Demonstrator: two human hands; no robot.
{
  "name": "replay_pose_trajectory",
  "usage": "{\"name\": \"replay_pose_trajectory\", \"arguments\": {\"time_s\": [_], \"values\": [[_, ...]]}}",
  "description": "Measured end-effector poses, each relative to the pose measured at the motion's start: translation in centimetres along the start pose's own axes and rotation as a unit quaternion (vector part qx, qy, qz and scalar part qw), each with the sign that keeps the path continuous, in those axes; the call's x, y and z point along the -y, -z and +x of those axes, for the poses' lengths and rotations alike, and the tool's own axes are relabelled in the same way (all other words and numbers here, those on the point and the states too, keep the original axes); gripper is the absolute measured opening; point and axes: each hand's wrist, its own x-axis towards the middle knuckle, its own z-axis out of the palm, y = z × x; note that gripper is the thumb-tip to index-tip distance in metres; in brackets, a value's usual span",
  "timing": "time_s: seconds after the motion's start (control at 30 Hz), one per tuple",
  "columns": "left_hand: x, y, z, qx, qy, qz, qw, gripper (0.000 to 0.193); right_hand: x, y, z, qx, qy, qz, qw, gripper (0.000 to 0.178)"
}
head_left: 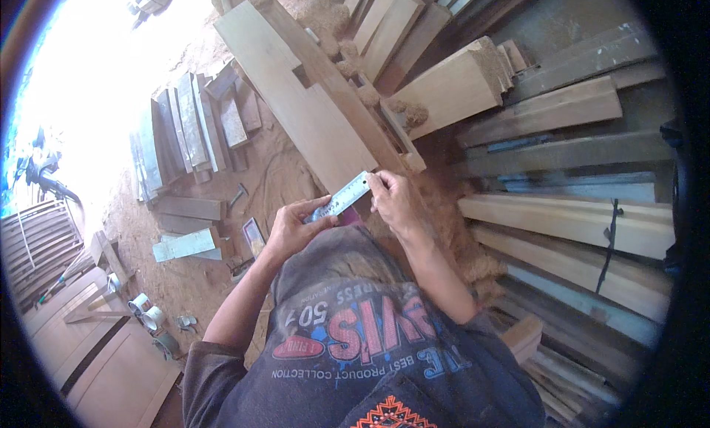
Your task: The person measures a wooden plank with a metal ruler, marks it, then uses a circular saw to cut the plank into smaller pieces. The cut pieces are set aside on the workbench.
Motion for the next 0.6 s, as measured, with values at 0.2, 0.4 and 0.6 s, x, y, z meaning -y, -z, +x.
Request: {"name": "replay_pose_trajectory", "arguments": {"time_s": [0.2, 0.4, 0.6], "values": [[1.2, 0.2, 0.3, -0.007, -0.027, 0.018, 0.999, 0.055, 0.8, 0.0, -0.1, 0.000, 0.027, -0.011, 1.000, 0.039], [1.2, 0.4, 0.6, 0.011, 0.011, 0.013, 1.000, 0.055, -0.8, -0.4, 0.5, -0.003, 0.017, 0.007, 1.000, 0.036], [-0.1, 0.2, -0.1, 0.000, -0.004, 0.036, 0.999, 0.058, -1.1, -0.7, 0.8, -0.019, 0.063, 0.011, 0.998, 0.041]]}}
